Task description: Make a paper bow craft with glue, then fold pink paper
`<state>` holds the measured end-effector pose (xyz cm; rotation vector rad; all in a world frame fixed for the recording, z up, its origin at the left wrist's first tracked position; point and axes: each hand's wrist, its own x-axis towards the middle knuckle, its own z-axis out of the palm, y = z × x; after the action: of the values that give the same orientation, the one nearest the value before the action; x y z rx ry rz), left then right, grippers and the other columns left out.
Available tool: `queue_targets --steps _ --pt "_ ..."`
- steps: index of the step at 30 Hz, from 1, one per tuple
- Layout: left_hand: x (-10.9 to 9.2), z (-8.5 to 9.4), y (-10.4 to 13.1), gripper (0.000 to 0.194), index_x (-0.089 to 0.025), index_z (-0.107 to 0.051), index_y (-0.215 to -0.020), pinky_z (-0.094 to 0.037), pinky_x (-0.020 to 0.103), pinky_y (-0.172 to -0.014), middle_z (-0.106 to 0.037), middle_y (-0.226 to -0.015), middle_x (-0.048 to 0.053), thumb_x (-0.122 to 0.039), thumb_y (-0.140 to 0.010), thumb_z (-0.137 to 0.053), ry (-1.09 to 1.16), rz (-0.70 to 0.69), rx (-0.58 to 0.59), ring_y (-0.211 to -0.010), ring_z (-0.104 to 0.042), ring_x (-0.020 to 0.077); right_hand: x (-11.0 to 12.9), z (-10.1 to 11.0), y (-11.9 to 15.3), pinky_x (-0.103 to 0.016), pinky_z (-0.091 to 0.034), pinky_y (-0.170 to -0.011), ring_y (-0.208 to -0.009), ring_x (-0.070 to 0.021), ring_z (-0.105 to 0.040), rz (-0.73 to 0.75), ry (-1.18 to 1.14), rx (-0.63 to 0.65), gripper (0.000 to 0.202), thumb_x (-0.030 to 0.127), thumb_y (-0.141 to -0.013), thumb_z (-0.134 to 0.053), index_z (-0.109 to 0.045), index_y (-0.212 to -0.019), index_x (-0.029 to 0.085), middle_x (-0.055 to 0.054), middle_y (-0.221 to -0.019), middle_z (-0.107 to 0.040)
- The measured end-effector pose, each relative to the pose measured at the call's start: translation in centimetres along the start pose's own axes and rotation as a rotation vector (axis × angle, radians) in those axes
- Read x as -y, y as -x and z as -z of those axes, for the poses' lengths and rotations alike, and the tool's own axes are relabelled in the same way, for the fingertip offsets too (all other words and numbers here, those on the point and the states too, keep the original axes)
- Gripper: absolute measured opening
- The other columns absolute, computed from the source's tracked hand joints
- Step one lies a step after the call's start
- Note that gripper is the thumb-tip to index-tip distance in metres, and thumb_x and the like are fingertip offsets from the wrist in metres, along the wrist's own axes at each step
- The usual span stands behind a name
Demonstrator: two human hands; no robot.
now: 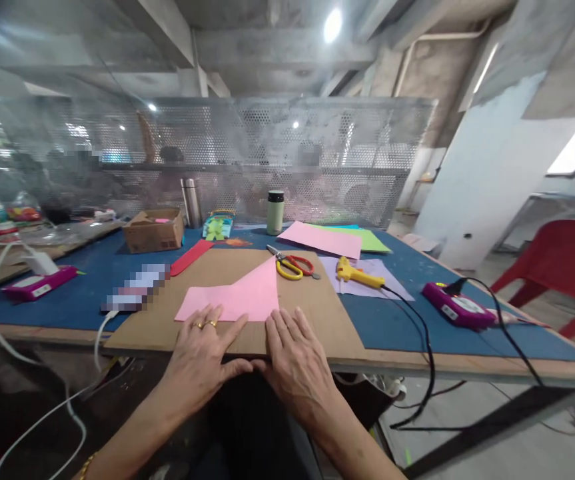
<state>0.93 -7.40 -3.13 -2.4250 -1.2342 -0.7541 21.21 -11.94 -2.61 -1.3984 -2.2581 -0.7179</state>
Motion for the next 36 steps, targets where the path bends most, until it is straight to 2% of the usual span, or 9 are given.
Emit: queue_targets --steps 4,7,10,12,16,21,24,28,36 --pt "-0.2 0.0 -0.2 0.078 -0.039 -0.053 -0.144 -0.039 0.059 -0.102 -0.057 -0.133 0.018 -0.079 -0.077 -0.051 -0.011 0.003 0.025 -0.127 -0.048 0.0417 -1.9 2.5 -0.5 -0.049 -0.042 -0.104 -0.102 -0.0265 -0.066 -0.039 -0.109 0.061 0.028 0.040 -0.098 -0.055 -0.069 -0.106 0.017 -0.013 -0.106 -0.074" --pt "-0.2 -0.1 -0.2 0.080 -0.041 -0.052 -0.144 -0.039 0.058 -0.102 -0.059 -0.132 0.017 -0.078 -0.073 -0.057 -0.019 -0.001 0.023 -0.127 -0.048 0.0415 -4.6 3.2 -2.9 -0.036 -0.044 -0.081 -0.080 -0.0206 -0.064 -0.132 -0.134 0.003 0.033 0.031 -0.102 -0.044 -0.069 -0.082 0.019 -0.007 -0.080 -0.071" --pt "0.0 -0.3 -0.2 0.080 -0.043 -0.052 -0.143 -0.039 0.057 -0.102 -0.059 -0.133 0.016 -0.079 -0.072 -0.059 -0.021 -0.003 0.024 -0.126 -0.049 0.0411 -7.2 2.1 -6.3 -0.028 -0.039 -0.069 -0.076 -0.0174 -0.061 -0.243 -0.216 -0.050 0.027 0.021 -0.098 -0.048 -0.068 -0.080 0.016 -0.008 -0.083 -0.070" --pt "0.1 -0.4 -0.2 0.080 -0.042 -0.052 -0.143 -0.039 0.057 -0.103 -0.059 -0.133 0.016 -0.078 -0.072 -0.059 -0.030 -0.005 0.027 -0.127 -0.049 0.0409 -8.2 1.0 -8.4 -0.027 -0.036 -0.065 -0.073 -0.0156 -0.059 -0.252 -0.261 0.030 0.023 0.017 -0.093 -0.051 -0.068 -0.078 0.016 -0.006 -0.081 -0.070" --pt "0.2 -0.5 -0.2 0.081 -0.042 -0.051 -0.144 -0.040 0.058 -0.102 -0.058 -0.134 0.017 -0.079 -0.072 -0.059 -0.045 -0.030 0.015 -0.127 -0.049 0.0417 -7.1 -0.6 -10.3 -0.027 -0.037 -0.066 -0.072 -0.0151 -0.057 -0.228 -0.211 0.147 0.021 0.014 -0.091 -0.053 -0.069 -0.077 0.013 -0.008 -0.081 -0.069" --pt "-0.1 0.0 -0.3 0.076 -0.033 -0.064 -0.131 -0.040 0.057 -0.104 -0.059 -0.133 0.017 -0.076 -0.068 -0.066 -0.042 -0.001 0.044 -0.128 -0.049 0.0404 -2.3 -0.4 -7.2 -0.032 -0.048 -0.087 -0.096 -0.0195 -0.064 0.121 -0.288 0.147 0.021 0.018 -0.097 -0.050 -0.071 -0.099 0.015 -0.011 -0.105 -0.071" --pt "-0.2 0.2 -0.3 0.079 -0.035 -0.061 -0.135 -0.040 0.057 -0.103 -0.058 -0.133 0.017 -0.075 -0.067 -0.069 -0.038 0.001 0.047 -0.127 -0.050 0.0403 -0.7 0.1 -3.6 -0.044 -0.044 -0.106 -0.126 -0.0270 -0.056 0.083 -0.212 0.131 0.040 0.029 -0.102 -0.045 -0.058 -0.133 0.008 -0.019 -0.136 -0.061" --pt "-0.2 0.4 -0.4 0.084 -0.038 -0.054 -0.142 -0.039 0.058 -0.105 -0.057 -0.133 0.017 -0.075 -0.068 -0.066 -0.029 -0.004 0.047 -0.128 -0.050 0.0411 -1.1 0.7 -0.3 -0.056 -0.036 -0.115 -0.136 -0.0320 -0.049 -0.001 -0.064 0.109 0.051 0.040 -0.101 -0.047 -0.052 -0.141 0.009 -0.021 -0.145 -0.055" --pt "-0.3 0.5 -0.6 0.078 -0.035 -0.055 -0.141 -0.038 0.059 -0.106 -0.060 -0.129 0.017 -0.074 -0.073 -0.064 0.002 0.012 0.066 -0.127 -0.051 0.0390 -1.2 0.4 -1.9 -0.057 -0.042 -0.111 -0.131 -0.0356 -0.053 0.047 -0.024 0.018 0.055 0.050 -0.098 -0.050 -0.060 -0.130 0.007 -0.023 -0.136 -0.061"
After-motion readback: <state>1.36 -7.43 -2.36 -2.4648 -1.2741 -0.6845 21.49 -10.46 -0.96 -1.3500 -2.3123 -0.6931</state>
